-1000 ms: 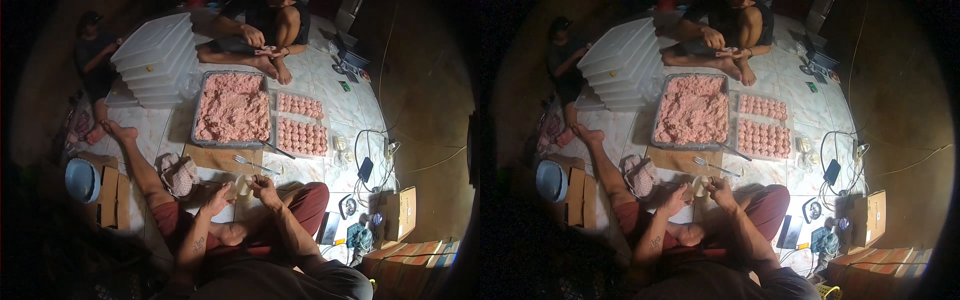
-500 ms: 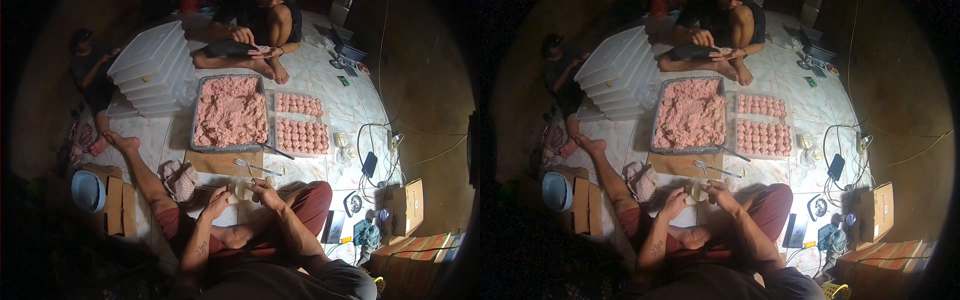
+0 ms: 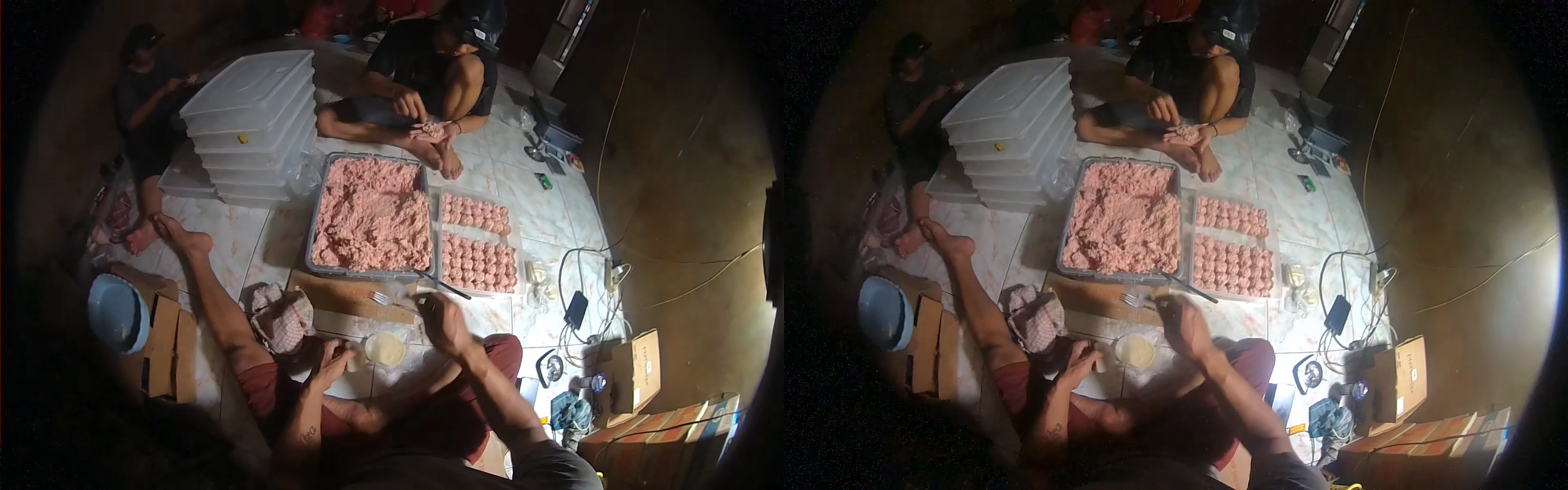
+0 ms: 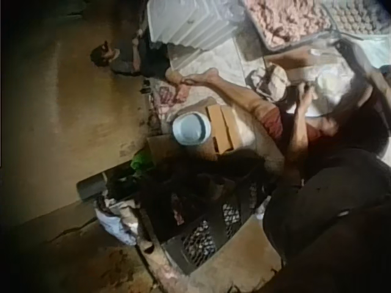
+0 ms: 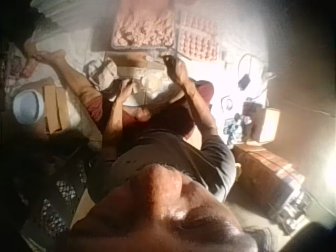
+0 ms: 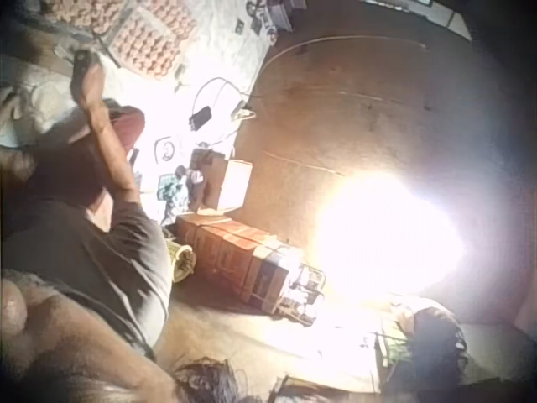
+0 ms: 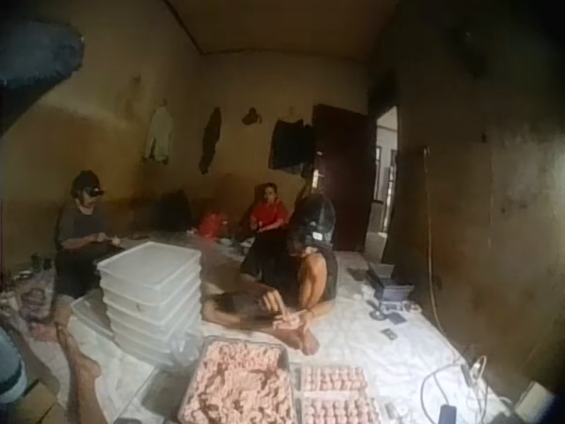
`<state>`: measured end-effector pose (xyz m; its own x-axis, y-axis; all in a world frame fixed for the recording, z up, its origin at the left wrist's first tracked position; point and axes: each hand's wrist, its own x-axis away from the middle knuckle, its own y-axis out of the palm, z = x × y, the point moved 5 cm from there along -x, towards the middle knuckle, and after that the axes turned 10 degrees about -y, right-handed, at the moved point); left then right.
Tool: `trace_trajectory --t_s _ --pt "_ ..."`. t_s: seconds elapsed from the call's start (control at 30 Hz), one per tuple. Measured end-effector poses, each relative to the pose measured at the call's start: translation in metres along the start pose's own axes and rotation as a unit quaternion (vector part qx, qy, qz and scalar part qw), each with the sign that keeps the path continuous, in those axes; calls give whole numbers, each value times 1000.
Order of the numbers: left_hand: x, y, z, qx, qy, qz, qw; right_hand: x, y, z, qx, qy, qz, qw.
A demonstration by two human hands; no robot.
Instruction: The person uses a fork and their hands to scoop meat paste and shape it into small balls, placing them onto a plastic tray.
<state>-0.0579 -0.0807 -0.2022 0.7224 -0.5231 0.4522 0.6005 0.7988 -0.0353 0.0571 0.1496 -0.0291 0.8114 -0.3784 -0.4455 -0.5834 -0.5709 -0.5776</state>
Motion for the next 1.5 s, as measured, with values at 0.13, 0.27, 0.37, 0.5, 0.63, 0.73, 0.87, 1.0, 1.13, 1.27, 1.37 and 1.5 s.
trace_trajectory --t_s 0.13,0.27,0.37,0.5,0.63,0.73,0.87,1.0,1.13,1.27,1.37,1.5 --pt "-27 2 -33 -73 89 -81 990 -90 -32 39 393 -92 -48 913" --pt "-17 2 10 -56 82 -106 989 -147 -48 90 519 -139 -15 844" --pt "-11 -7 29 -166 101 -56 979 -166 -8 89 559 -60 -192 804" --pt "-12 -11 31 -208 132 -30 969 -143 16 77 493 -197 -175 829" --pt "-10 -5 36 -178 112 -49 976 -146 -1 65 499 -176 -234 815" --pt "-10 -9 39 -174 124 -58 975 -174 -9 87 530 -152 -109 827" --pt "-12 -9 32 -125 166 -49 977 -151 51 70 530 -211 -230 788" --pt "-12 -17 34 -139 140 -30 980 -191 17 73 615 -115 -191 757" --pt "-13 -12 31 -157 161 -14 974 -174 36 90 582 -215 -141 772" --pt "-14 -15 29 -154 137 -22 978 -183 41 69 569 -85 -444 687" --pt "-17 -11 27 -149 148 -15 977 -216 12 91 579 -111 -237 772" --pt "-18 -12 14 -168 171 3 971 -199 43 104 637 -110 -328 689"
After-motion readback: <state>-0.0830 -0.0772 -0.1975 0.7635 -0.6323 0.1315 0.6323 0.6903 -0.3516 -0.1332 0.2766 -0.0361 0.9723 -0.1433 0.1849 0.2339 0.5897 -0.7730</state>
